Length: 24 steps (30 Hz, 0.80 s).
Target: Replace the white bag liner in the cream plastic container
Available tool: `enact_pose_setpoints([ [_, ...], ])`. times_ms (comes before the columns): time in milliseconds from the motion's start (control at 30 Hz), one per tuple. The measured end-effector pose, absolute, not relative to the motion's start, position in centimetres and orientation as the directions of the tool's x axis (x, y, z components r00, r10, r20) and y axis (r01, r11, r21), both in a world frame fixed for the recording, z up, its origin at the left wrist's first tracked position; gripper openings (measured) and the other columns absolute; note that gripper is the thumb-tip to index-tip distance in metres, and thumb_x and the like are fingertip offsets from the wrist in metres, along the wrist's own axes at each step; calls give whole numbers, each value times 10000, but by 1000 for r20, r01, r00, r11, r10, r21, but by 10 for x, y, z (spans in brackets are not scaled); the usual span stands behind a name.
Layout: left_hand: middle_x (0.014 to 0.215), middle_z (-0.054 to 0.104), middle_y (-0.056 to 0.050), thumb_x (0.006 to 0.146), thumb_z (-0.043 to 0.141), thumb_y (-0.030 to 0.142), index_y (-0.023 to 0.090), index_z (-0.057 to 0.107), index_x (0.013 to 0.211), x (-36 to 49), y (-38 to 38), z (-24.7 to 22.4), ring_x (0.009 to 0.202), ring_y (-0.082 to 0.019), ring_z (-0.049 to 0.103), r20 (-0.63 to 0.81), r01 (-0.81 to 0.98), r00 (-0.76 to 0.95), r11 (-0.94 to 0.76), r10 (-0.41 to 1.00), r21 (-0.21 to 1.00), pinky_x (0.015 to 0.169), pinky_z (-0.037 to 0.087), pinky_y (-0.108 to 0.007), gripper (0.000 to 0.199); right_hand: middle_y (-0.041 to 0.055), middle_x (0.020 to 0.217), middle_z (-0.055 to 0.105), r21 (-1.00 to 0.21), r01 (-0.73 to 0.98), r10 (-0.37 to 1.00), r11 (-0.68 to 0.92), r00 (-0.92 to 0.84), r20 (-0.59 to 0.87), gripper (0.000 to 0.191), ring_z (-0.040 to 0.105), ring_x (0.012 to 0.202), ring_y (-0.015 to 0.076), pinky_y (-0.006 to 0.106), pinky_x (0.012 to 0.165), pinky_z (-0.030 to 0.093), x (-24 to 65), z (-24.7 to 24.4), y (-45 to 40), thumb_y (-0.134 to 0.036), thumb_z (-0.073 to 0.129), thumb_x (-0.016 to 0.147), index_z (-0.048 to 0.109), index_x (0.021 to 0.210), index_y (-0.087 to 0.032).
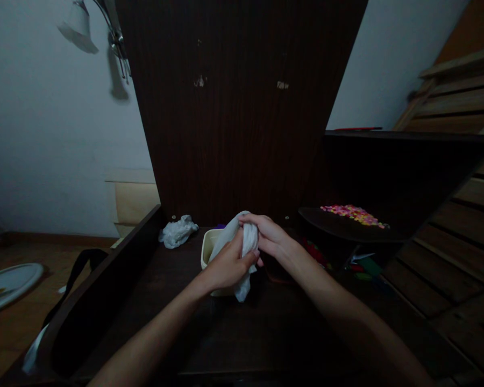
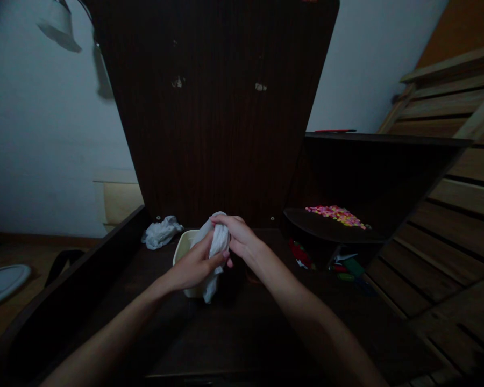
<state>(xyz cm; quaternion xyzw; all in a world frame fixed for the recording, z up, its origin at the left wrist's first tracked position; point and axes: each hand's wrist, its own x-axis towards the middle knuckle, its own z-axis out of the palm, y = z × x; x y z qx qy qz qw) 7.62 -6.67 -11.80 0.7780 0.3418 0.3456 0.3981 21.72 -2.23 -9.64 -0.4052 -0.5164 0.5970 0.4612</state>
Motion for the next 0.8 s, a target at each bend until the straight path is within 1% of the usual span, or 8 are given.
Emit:
enact_pose_setpoints([
  [100, 854, 719, -38, 892, 581, 262, 163, 540, 1224, 67, -70, -109, 816, -219, 671, 220, 360, 578, -487, 786, 796, 794, 524, -331, 349, -10, 647, 621, -973, -226, 981, -50, -194, -5, 242, 584, 628, 153, 274, 594, 490, 217, -96, -23, -332, 796, 635, 598, 685, -203],
  [267, 1008, 724, -97, 897, 596, 360, 168, 626, 1140, 45, -71, -90, 869, -251, 672, 172, 592, 597, -574, 784, 566, 761, 503, -325, 311, 27, 772, 684, -962, -270, 987, -41, -159, 2, 161, 633, 776, 199, 316, 713, 523, 221, -97, -20, -202, 784, 642, 629, 680, -221],
  [400, 1001, 712, -126, 868, 573, 235, 159, 601, 1171, 32, -69, -83, 881, -271, 676, 111, 749, 587, -590, 802, 302, 763, 490, -334, 313, 21, 806, 675, -982, -190, 993, -5, -115, 17, 255, 653, 793, 208, 315, 675, 525, 223, -100, -20, -184, 774, 641, 555, 762, -236],
  [533, 963, 717, -147, 874, 551, 199, 143, 542, 1252, 25, -67, -77, 874, -303, 696, 41, 835, 540, -541, 841, 100, 720, 477, -341, 383, -13, 807, 667, -990, -144, 990, -1, -142, 20, 484, 642, 706, 166, 273, 606, 491, 222, -100, -27, -145, 804, 555, 523, 940, -232],
  [633, 1013, 725, -176, 858, 562, 163, 121, 537, 1265, 18, -59, -73, 886, -310, 704, 27, 867, 494, -495, 869, 56, 706, 466, -334, 410, -30, 779, 677, -994, -101, 967, 49, -246, 73, 582, 646, 683, 156, 268, 623, 497, 222, -98, -33, -158, 833, 527, 488, 990, -232],
  [700, 1013, 733, -171, 854, 564, 146, 122, 582, 1216, 11, -47, -70, 878, -292, 704, 38, 867, 492, -494, 870, 69, 690, 454, -311, 363, -32, 773, 681, -992, -57, 938, 109, -324, 122, 593, 650, 690, 157, 267, 638, 501, 222, -97, -36, -183, 854, 541, 481, 998, -229],
  [767, 923, 744, -129, 848, 572, 144, 137, 660, 1080, 3, -33, -68, 814, -252, 694, 32, 835, 531, -529, 847, 151, 655, 433, -279, 249, -36, 779, 675, -985, 0, 902, 172, -403, 157, 575, 642, 689, 152, 255, 624, 488, 223, -98, -38, -208, 860, 569, 485, 1005, -226],
  [800, 861, 741, -93, 840, 595, 169, 149, 692, 974, -2, -26, -66, 763, -225, 681, 0, 799, 572, -556, 821, 229, 630, 420, -260, 166, -36, 789, 670, -978, 30, 882, 207, -439, 173, 553, 634, 687, 148, 246, 611, 474, 223, -99, -39, -218, 853, 591, 490, 1008, -225],
])
